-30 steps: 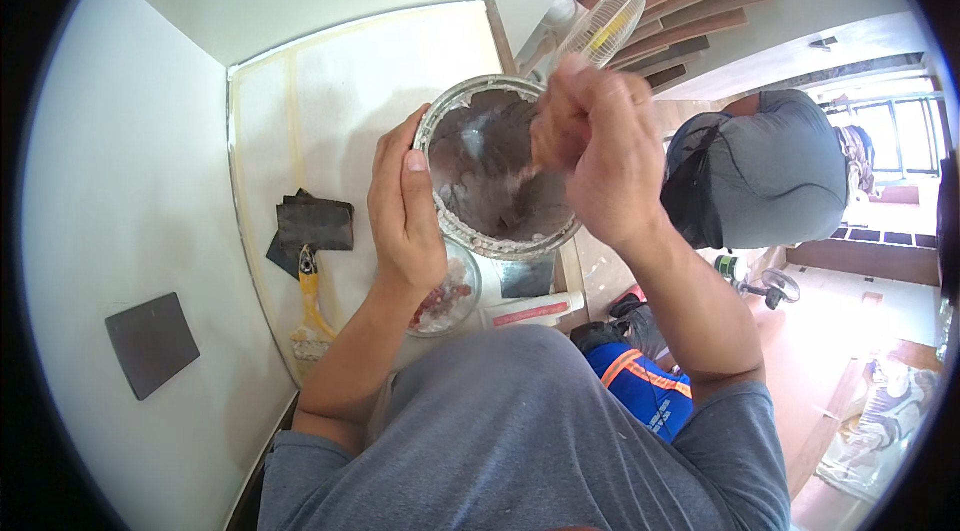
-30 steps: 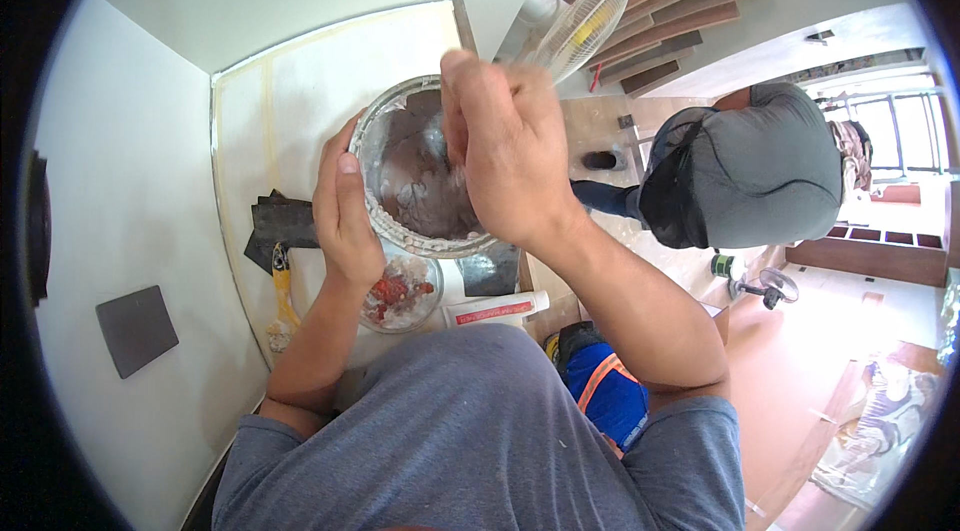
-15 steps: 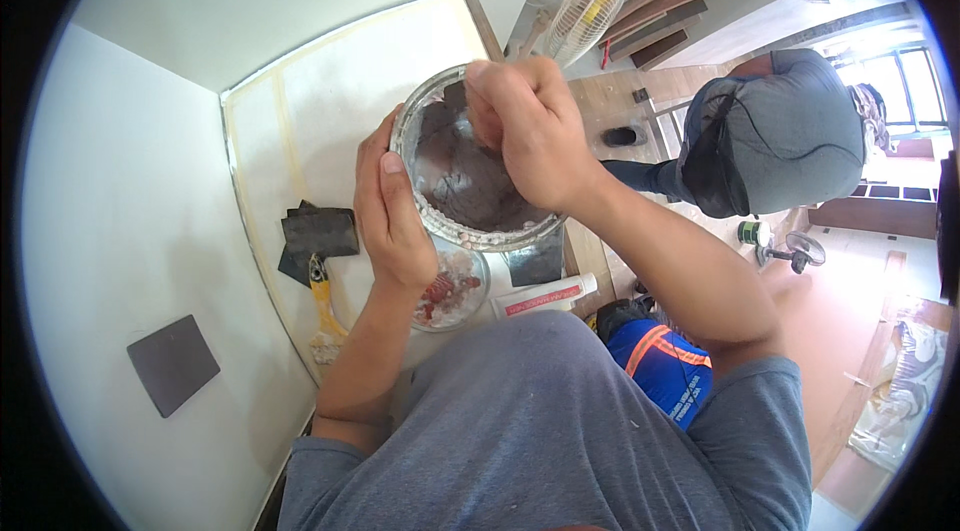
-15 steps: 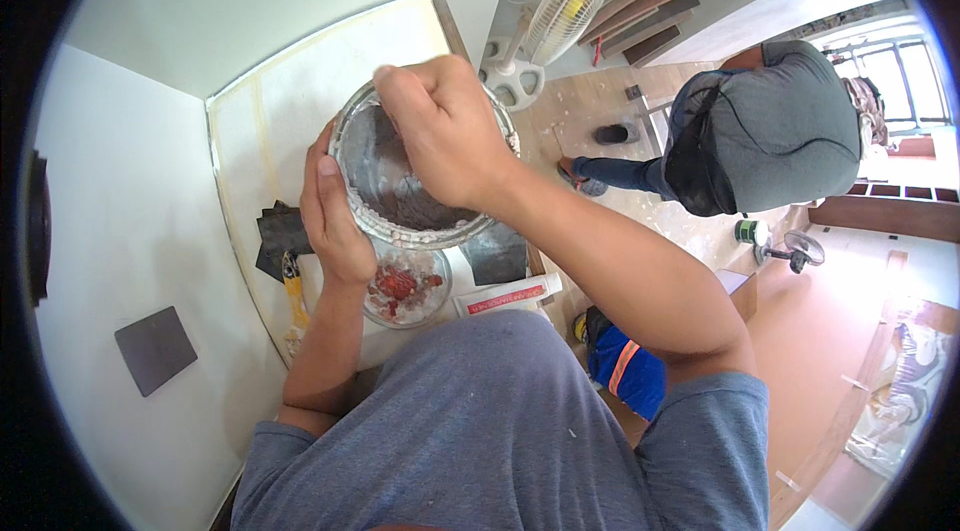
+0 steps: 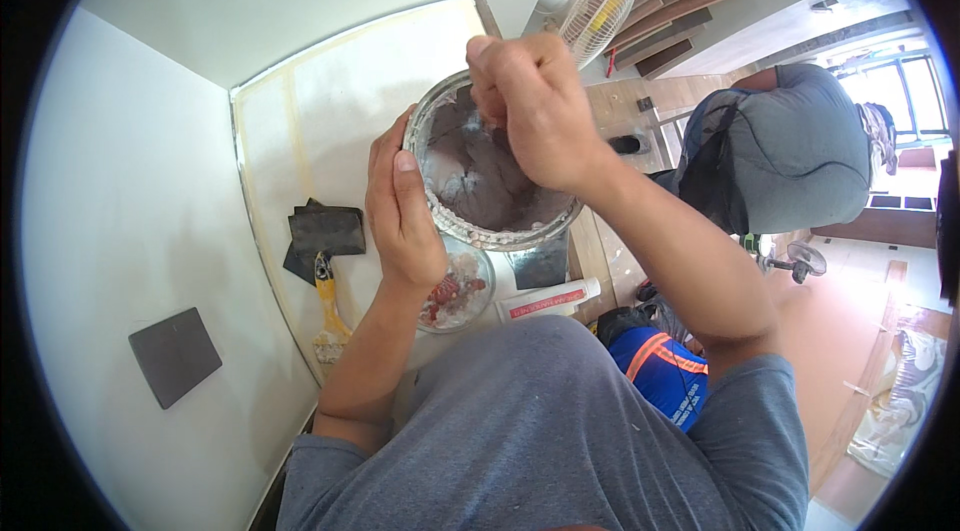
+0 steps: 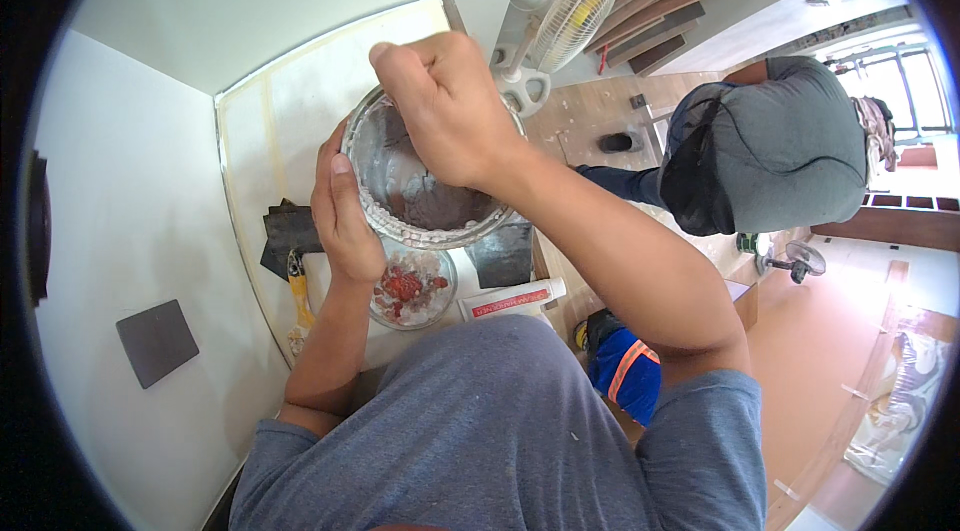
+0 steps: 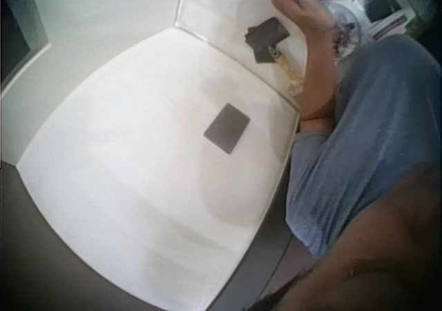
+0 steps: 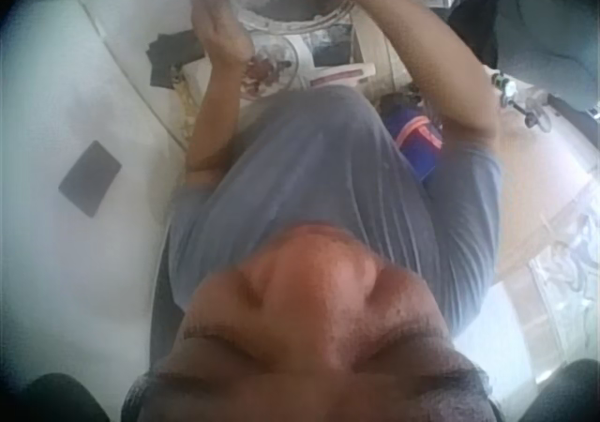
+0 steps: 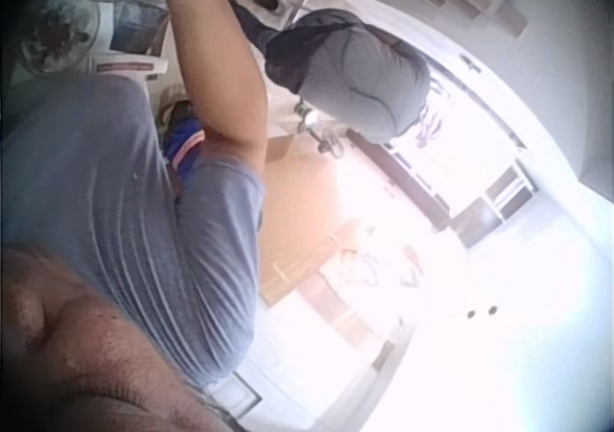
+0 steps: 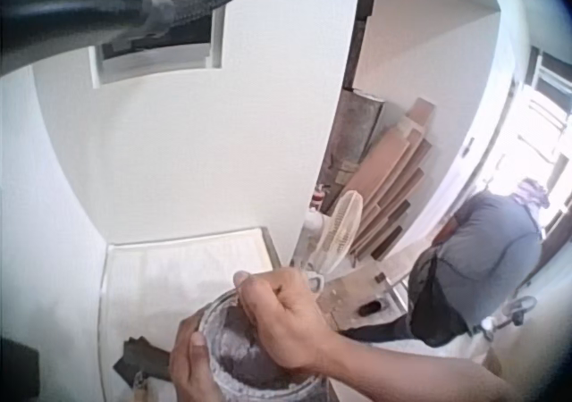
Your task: The person washes their hands at a sink, then moves to a countertop to mix a gray paste in a bucket using a wooden stick. They transfer some of the paste onto a small square tile and continue mixing.
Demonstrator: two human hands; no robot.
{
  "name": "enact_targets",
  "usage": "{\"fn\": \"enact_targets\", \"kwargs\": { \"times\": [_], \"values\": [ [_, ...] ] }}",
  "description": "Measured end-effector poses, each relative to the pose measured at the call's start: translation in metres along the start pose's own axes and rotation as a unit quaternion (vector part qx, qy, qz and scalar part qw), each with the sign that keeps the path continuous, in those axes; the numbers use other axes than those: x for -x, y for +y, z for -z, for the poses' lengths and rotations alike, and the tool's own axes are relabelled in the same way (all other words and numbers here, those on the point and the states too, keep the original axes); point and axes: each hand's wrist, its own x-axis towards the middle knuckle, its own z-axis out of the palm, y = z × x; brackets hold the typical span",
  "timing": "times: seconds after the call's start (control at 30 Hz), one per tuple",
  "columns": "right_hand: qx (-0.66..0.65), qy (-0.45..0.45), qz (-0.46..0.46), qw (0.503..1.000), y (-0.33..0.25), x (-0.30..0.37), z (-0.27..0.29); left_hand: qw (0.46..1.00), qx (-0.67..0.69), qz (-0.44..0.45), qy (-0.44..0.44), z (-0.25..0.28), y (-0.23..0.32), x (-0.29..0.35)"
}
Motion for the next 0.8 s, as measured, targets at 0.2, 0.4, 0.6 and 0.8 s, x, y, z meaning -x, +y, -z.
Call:
{"fn": "enact_targets", "kwargs": {
  "times": [0.2,0.4,0.6,0.8],
  "values": [
    [0.03,-0.047,0.029,0.998,0.015,0.011,0.0,1.0,-0.018,-0.002,0.0,0.0,0.001,0.0],
    [0.06,-0.05,-0.112,0.991,-0.007,0.024,0.011,1.0,-0.03,-0.001,0.005,0.001,0.001,0.001],
    [-0.046,0.056,-0.147,0.986,-0.01,0.031,0.004,0.999,-0.03,-0.012,0.008,-0.001,0.003,0.0],
    [-0.169,0.144,-0.031,0.975,-0.006,0.017,0.006,0.999,-0.039,-0.023,0.004,0.0,0.003,0.0]
  ]
}}
